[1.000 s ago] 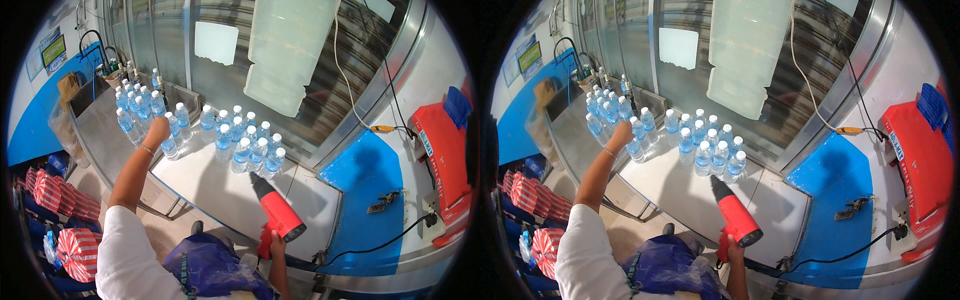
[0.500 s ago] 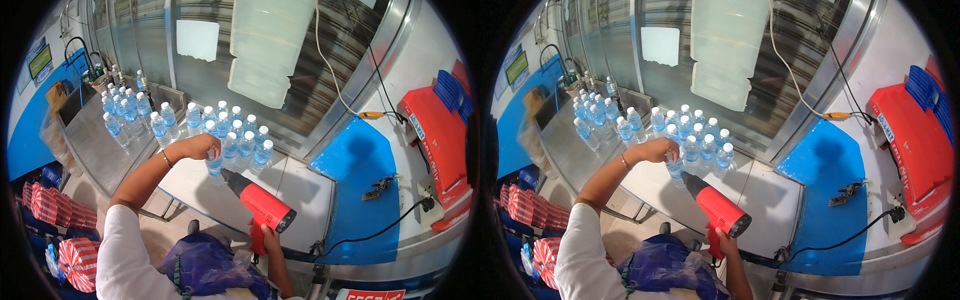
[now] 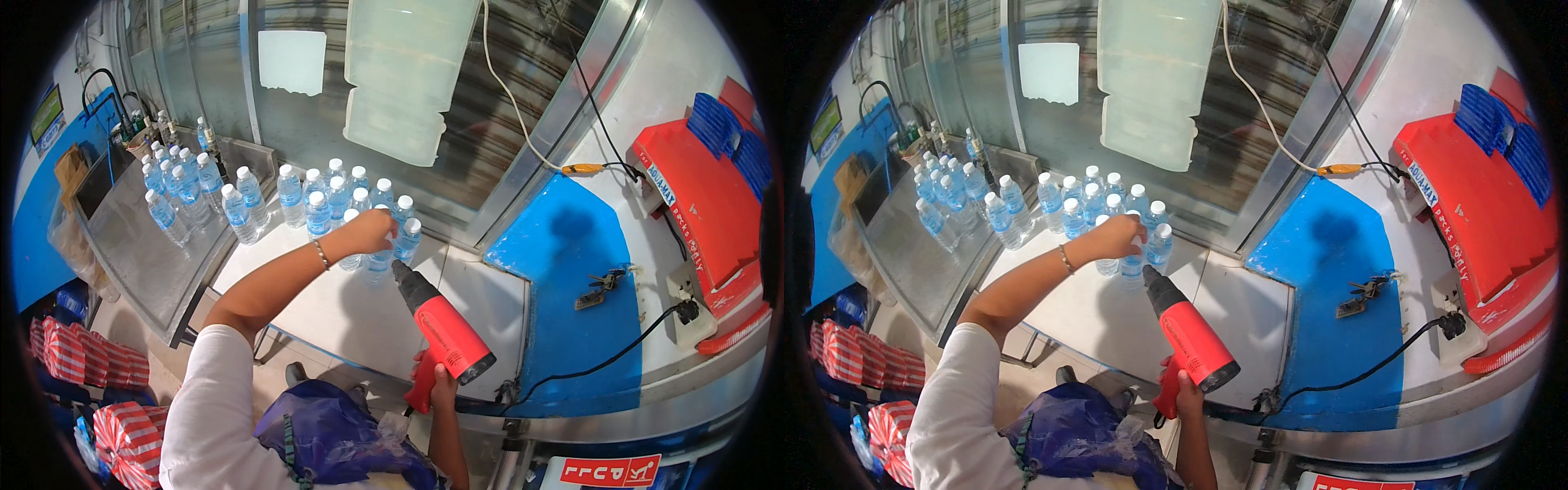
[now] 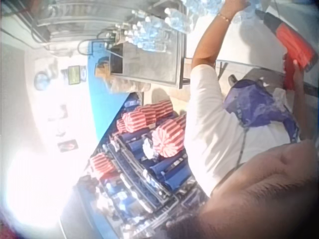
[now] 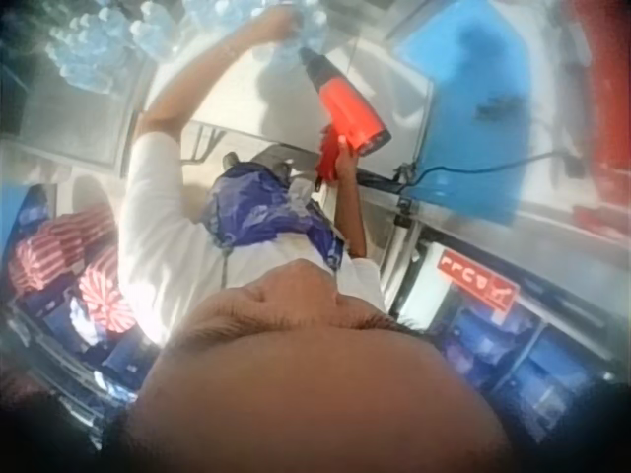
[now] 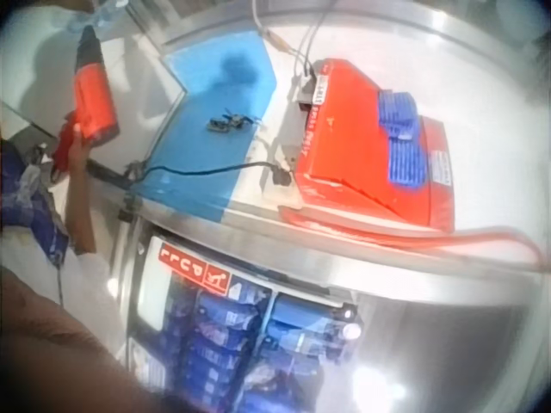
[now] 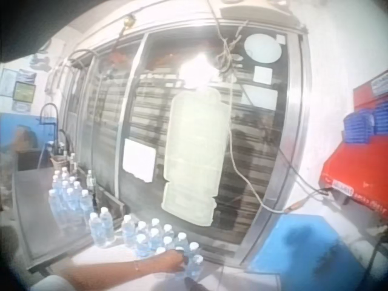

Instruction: The person uses a red heat gun to dry water bottles on a stainless steel table. They then place the bottles into a red and white striped plastic bag, tie the bag, and move it to the floor. Finally, they pick up a large blue water jug and rinse it in a sink.

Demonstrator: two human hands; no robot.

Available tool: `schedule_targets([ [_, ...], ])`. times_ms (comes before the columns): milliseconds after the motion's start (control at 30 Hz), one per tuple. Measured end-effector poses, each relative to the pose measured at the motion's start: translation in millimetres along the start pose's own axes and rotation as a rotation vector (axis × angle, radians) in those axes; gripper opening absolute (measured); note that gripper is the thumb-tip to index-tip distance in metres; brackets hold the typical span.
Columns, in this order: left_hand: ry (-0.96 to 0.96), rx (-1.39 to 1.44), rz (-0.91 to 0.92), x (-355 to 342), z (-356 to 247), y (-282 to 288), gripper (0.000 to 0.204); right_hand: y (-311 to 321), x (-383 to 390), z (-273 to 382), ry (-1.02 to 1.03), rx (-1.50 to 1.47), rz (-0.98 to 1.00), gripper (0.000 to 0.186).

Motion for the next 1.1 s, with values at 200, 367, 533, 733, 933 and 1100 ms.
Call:
schedule_targets([
  [200,0.064,0.04,-0.091,6,-6,3,0.03,-9,21,-32,0.024,0.185,0.127,0.047],
  [367,0.302,-0.124,-0.397,62,77,89,0.016,-36,36,-42,0.39,1.327,0.174,0.026],
  [533,0.918,-0.719,-0.241,197,191,157,0.028,-69,45,-41,0.499,1.337,-0.051,0.022],
  [733,0.527,-0.37,-0.314,223,218,162,0.02,-81,52,-77,0.289,1.115,-0.179,0.029],
  [933,0.246,-0.144,-0.141,189,173,140,0.015,-94,56,-105,0.145,1.207,-0.273,0.024],
  [1100,-0.022,0.182,-0.004,157,127,116,0.024,-121,57,-73,0.111,0.679,-0.095,0.019],
])
Point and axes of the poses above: each hand's wrist, its own x-axis away from the middle knuckle, its own y-axis out of the back of the hand, z = x × y, the point moved 6 cm from there along -x, towards the middle knuckle, and after that the axes turned 6 degrees about x, right-handed, at the moved point
